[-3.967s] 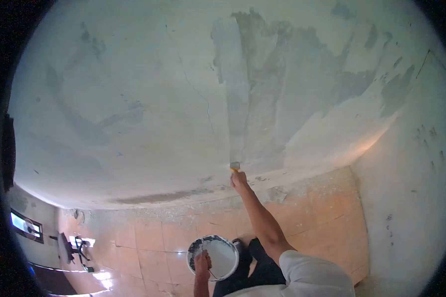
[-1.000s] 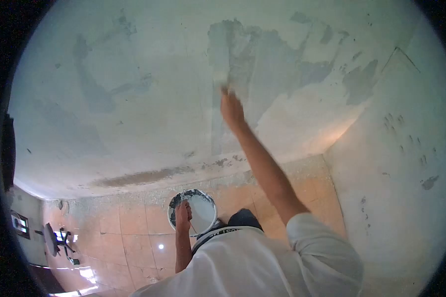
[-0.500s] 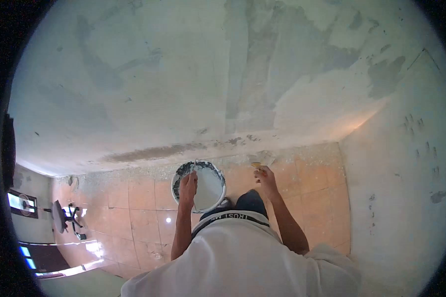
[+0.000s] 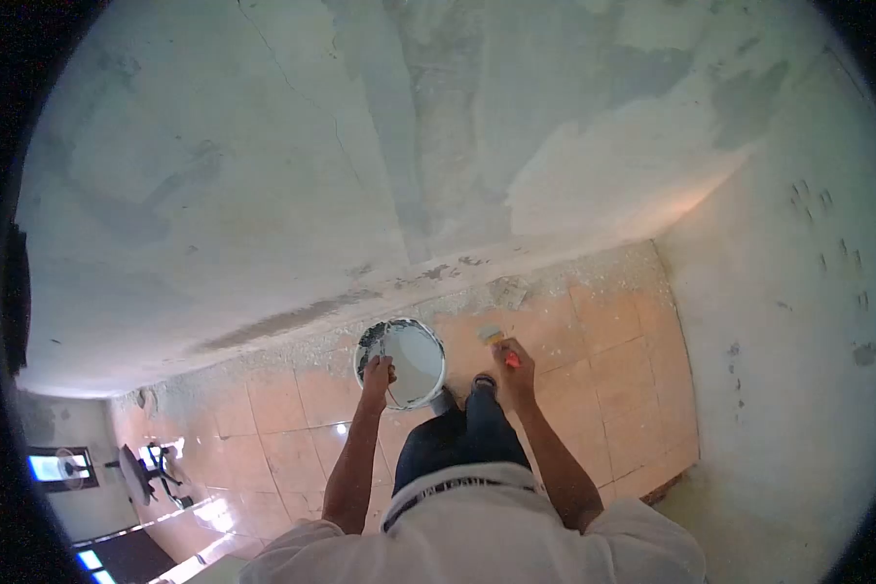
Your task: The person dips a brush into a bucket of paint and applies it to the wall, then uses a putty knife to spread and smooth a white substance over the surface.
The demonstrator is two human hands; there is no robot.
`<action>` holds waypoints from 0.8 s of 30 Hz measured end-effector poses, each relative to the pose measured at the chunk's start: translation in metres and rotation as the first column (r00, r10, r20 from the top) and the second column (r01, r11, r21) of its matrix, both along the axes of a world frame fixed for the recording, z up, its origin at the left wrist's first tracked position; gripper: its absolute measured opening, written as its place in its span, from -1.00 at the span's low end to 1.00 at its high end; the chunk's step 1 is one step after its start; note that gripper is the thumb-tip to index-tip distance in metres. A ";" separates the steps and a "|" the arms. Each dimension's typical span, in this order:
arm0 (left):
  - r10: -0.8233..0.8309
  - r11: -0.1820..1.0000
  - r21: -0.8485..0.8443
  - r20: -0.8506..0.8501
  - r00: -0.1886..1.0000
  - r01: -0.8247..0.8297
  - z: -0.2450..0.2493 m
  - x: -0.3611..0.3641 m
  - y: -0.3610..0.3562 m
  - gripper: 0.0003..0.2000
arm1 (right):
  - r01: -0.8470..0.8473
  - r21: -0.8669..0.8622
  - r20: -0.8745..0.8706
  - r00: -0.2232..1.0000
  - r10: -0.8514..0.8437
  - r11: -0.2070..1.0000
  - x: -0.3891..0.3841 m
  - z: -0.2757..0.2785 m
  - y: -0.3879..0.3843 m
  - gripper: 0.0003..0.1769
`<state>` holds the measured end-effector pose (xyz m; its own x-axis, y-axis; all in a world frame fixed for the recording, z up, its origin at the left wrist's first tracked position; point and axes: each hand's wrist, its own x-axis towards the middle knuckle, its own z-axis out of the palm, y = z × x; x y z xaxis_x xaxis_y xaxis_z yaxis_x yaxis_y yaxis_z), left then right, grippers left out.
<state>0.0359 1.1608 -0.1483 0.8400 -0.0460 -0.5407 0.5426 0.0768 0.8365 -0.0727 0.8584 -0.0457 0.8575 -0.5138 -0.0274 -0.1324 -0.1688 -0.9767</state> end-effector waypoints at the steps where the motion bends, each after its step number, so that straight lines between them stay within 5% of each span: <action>1: 0.018 1.000 -0.005 -0.001 1.000 -0.018 -0.025 0.000 0.008 -0.74 | -0.027 -0.006 -0.020 0.999 0.027 1.000 0.001 -0.005 0.011 -0.82; 3: -0.105 0.983 0.153 -0.010 0.994 0.105 -0.074 -0.005 0.018 -0.75 | -0.076 -0.033 -0.017 0.997 0.076 0.997 0.000 -0.016 0.038 -0.83; 7: -0.131 0.981 0.142 -0.029 0.991 0.134 -0.136 -0.008 0.022 -0.72 | -0.156 0.000 -0.086 0.984 0.155 0.988 -0.019 -0.054 0.082 -0.82; 11: -0.267 0.830 0.523 0.064 0.962 0.195 -0.232 -0.001 0.024 -0.63 | -0.134 0.150 -0.140 0.978 0.155 0.980 -0.060 -0.117 0.126 -0.82; 16: -0.252 0.852 0.482 0.032 0.967 0.206 -0.284 0.013 0.030 -0.63 | -0.139 0.100 -0.358 0.919 0.166 0.985 -0.091 -0.149 0.145 -0.80; 19: -0.227 0.896 0.373 -0.086 0.970 0.243 -0.316 0.022 0.031 -0.62 | -0.202 0.028 -0.317 0.927 0.201 0.979 -0.054 -0.207 0.127 -0.84; 21: -0.213 0.902 0.371 -0.061 0.975 0.220 -0.353 0.023 0.039 -0.62 | -0.290 -0.186 -0.195 0.947 0.255 0.939 -0.023 -0.247 0.115 -0.85; 24: -0.038 0.933 0.360 0.095 0.995 0.001 -0.344 0.017 0.059 -0.69 | -0.322 -0.200 -0.165 0.942 0.292 0.926 0.021 -0.267 0.116 -0.84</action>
